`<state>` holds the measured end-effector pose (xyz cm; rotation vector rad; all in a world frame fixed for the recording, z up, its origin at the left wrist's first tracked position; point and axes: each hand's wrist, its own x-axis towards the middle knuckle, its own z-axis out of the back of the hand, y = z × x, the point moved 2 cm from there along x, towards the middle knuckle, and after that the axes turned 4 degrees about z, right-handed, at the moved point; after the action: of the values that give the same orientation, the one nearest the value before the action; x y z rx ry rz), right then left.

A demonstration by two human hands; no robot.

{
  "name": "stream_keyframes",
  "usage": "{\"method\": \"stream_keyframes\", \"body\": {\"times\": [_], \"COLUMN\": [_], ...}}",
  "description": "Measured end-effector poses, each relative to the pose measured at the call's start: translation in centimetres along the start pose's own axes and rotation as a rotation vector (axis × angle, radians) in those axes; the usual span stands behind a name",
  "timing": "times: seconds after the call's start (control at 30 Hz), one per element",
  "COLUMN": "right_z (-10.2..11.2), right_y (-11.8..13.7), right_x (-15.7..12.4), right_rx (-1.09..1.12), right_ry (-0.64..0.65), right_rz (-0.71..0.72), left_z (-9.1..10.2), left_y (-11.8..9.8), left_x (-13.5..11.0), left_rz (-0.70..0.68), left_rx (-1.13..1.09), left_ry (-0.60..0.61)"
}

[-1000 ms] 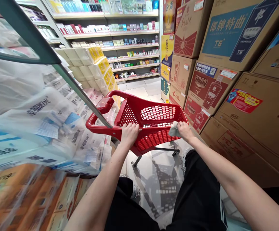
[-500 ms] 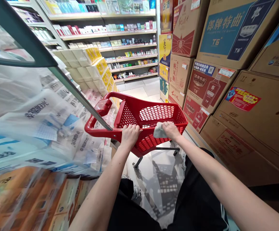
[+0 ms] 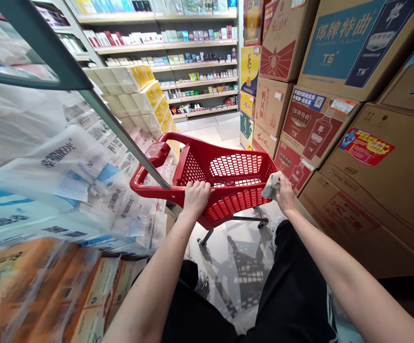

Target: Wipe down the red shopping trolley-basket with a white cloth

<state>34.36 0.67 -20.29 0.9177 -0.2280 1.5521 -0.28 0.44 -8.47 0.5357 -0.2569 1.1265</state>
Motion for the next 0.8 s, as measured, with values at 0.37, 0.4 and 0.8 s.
{"method": "stream_keyframes", "body": {"times": [0.37,0.4,0.8], "right_z": [-3.5,-3.9,-3.8], "right_y": [7.3,7.5,6.0], "right_x": [-3.1,-4.1,-2.7], "right_rx": [-0.006,0.022,0.166], "right_ry": [0.192,0.263,-0.140], "right_rz": [0.133,0.138,-0.418], "left_z": [-0.3,-0.3,-0.1], "left_y": [0.4,0.4,-0.4], "left_x": [0.3,0.3,0.2], "left_rz": [0.035,0.035,0.010], "left_rx": [-0.046,-0.042,-0.081], "left_ry": [0.011,0.012,0.014]}}
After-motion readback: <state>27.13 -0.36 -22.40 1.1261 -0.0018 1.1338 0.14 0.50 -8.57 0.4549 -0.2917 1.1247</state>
